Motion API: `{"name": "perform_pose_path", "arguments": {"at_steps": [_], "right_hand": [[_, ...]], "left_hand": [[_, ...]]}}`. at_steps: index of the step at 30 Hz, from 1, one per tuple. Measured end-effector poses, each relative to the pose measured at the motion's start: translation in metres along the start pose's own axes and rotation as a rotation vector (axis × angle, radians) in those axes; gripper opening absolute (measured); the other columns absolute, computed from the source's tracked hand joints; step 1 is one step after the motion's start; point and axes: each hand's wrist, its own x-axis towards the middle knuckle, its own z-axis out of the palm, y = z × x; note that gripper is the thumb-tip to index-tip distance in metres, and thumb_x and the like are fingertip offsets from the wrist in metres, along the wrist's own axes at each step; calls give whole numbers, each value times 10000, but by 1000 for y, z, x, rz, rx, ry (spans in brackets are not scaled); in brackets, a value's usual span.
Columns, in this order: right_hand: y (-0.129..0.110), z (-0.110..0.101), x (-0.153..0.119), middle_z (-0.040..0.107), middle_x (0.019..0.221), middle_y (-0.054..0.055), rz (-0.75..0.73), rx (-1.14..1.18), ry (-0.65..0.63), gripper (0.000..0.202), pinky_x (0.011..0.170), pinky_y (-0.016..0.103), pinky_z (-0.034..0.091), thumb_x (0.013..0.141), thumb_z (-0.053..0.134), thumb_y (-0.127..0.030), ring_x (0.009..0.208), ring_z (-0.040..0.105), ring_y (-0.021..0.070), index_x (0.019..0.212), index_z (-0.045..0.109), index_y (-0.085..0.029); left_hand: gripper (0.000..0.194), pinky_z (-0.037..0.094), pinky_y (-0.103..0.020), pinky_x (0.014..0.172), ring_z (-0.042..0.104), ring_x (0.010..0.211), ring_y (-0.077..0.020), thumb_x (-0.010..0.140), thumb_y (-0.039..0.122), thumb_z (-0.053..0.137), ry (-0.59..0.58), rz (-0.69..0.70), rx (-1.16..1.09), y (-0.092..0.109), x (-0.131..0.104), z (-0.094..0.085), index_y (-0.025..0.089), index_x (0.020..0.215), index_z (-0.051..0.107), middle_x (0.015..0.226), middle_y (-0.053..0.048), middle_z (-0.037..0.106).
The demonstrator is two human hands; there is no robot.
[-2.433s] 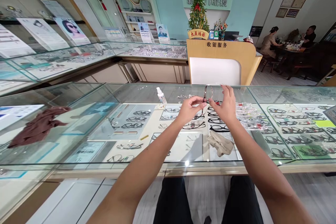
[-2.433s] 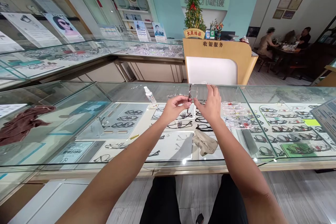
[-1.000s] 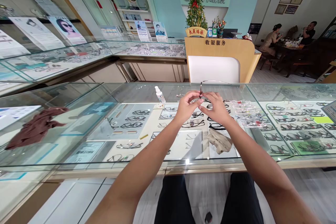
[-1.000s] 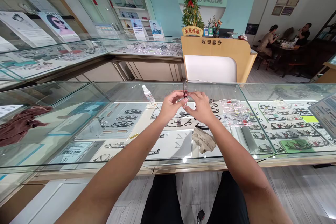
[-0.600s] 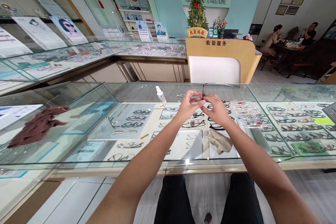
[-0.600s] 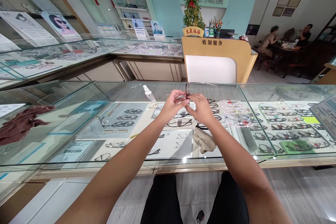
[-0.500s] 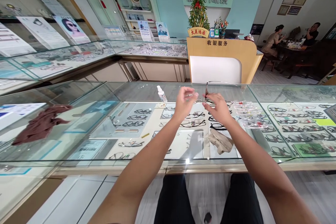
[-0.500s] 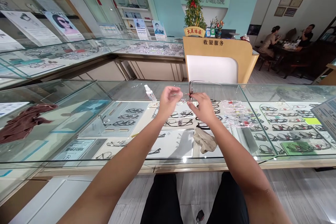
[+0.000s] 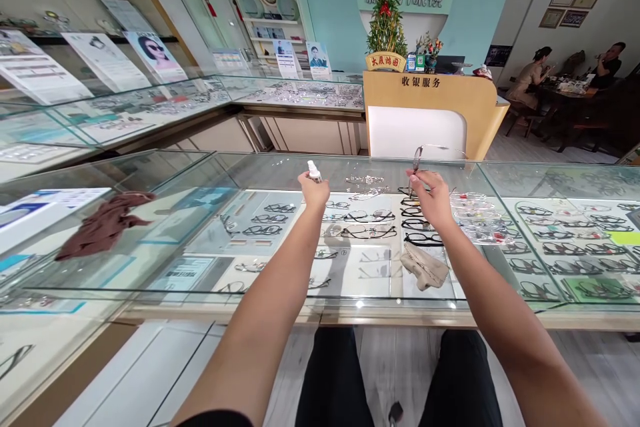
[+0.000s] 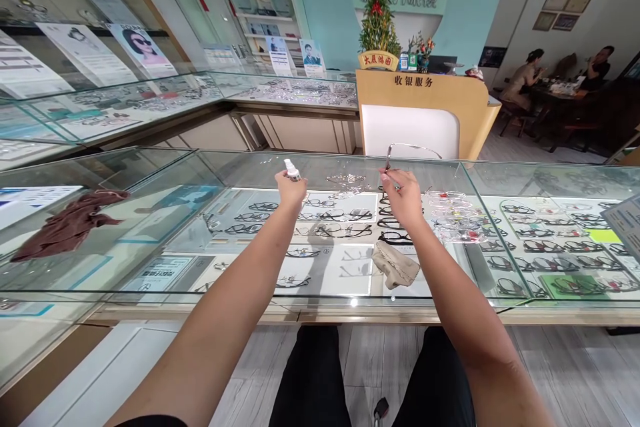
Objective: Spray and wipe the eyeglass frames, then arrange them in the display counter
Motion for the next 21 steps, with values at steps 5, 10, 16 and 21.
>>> {"name": "perform_pose_path", "arguments": {"at_steps": [5,10,16,21], "right_hand": [[0,0,1,850,1224,94,26,37,14,477,1031,490,553,1059,496,-618,1141,707,294,983,800,-259],[-10,-3,0,845,1213,100,25,100,-21,506,1040,479,552,1050,506,-675,1160,702,289,992,792,-262],[-20,-2,-3,835,1172,90,71,263,-137,579,1024,450,559,990,546,-785,1157,694,281,938,777,-257],[-22,2,-5,815,1149,79,103,349,-226,610,1035,422,539,960,573,-815,1151,696,271,976,802,-250]], "left_hand": [[412,371,-366,939,499,986,-176,942,161,686,279,-98,38,1,-1,8,279,931,292,857,28,390],[355,452,-324,789,543,864,-162,864,372,712,241,-97,-61,32,-8,30,273,1005,402,915,15,516],[711,333,-315,504,472,590,-185,735,965,590,-394,-235,-415,75,-45,51,272,734,432,650,-5,418],[904,269,-314,409,363,470,-166,591,1189,343,-669,-340,-403,93,-64,54,285,574,349,521,6,290]]}}
